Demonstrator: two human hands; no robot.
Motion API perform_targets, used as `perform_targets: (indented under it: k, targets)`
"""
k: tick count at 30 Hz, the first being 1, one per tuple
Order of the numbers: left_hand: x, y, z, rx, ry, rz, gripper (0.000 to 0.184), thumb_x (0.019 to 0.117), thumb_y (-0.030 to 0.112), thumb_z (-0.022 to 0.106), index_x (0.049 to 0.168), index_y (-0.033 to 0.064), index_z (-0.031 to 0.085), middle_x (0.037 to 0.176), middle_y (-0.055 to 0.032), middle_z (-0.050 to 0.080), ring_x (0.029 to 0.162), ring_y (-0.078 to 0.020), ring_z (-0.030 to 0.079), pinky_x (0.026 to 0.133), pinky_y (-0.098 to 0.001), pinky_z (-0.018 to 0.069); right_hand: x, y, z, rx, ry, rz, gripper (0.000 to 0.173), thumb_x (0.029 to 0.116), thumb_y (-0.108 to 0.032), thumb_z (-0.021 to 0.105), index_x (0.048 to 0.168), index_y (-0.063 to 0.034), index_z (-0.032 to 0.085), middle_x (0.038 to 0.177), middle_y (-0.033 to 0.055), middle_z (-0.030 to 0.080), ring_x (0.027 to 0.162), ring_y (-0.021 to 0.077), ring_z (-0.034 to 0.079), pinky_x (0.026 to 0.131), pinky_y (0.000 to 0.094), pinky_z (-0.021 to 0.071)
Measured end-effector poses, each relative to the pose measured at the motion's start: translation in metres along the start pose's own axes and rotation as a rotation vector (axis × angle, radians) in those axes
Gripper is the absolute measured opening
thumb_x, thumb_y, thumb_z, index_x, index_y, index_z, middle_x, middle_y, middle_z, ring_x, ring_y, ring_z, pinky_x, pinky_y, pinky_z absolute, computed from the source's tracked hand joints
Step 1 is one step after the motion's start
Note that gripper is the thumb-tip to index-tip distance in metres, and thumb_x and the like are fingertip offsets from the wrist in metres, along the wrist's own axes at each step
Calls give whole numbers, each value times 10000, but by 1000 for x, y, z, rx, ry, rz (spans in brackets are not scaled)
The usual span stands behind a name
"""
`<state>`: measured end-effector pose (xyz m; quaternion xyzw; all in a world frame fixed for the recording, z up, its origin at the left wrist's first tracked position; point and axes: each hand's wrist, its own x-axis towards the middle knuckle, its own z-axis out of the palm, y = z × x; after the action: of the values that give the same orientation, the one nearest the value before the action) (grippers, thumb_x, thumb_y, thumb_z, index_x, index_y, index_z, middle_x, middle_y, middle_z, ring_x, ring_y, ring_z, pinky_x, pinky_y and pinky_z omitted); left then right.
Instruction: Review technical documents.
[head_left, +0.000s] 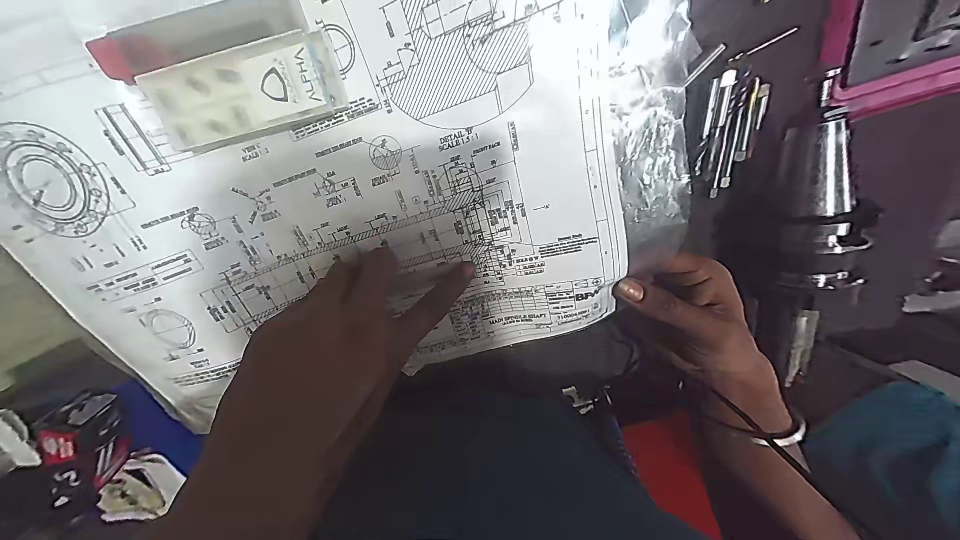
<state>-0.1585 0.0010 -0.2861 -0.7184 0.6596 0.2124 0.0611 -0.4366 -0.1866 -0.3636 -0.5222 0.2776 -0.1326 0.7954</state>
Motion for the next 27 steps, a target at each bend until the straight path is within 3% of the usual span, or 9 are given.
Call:
perform_targets:
  k: [19,27]
  targets:
    - [-1,2,1,19,-9,-4,792,920,7,599,1538,467,417,1034,-186,568,681,-353,604,385,-353,359,2,0,1,27,-10,-20,155,1002,-151,648,1120,-172,746,983,-77,739,859,7,680,805,206,581]
    - [-1,1,2,13,22,12,757,911,8,602,1507,456,472,1062,-195,588,694,-347,617,403,-361,387,1,0,0,0,-17,-16,162,1005,-167,645,1130,-193,746,986,-89,738,860,-2,680,795,197,582]
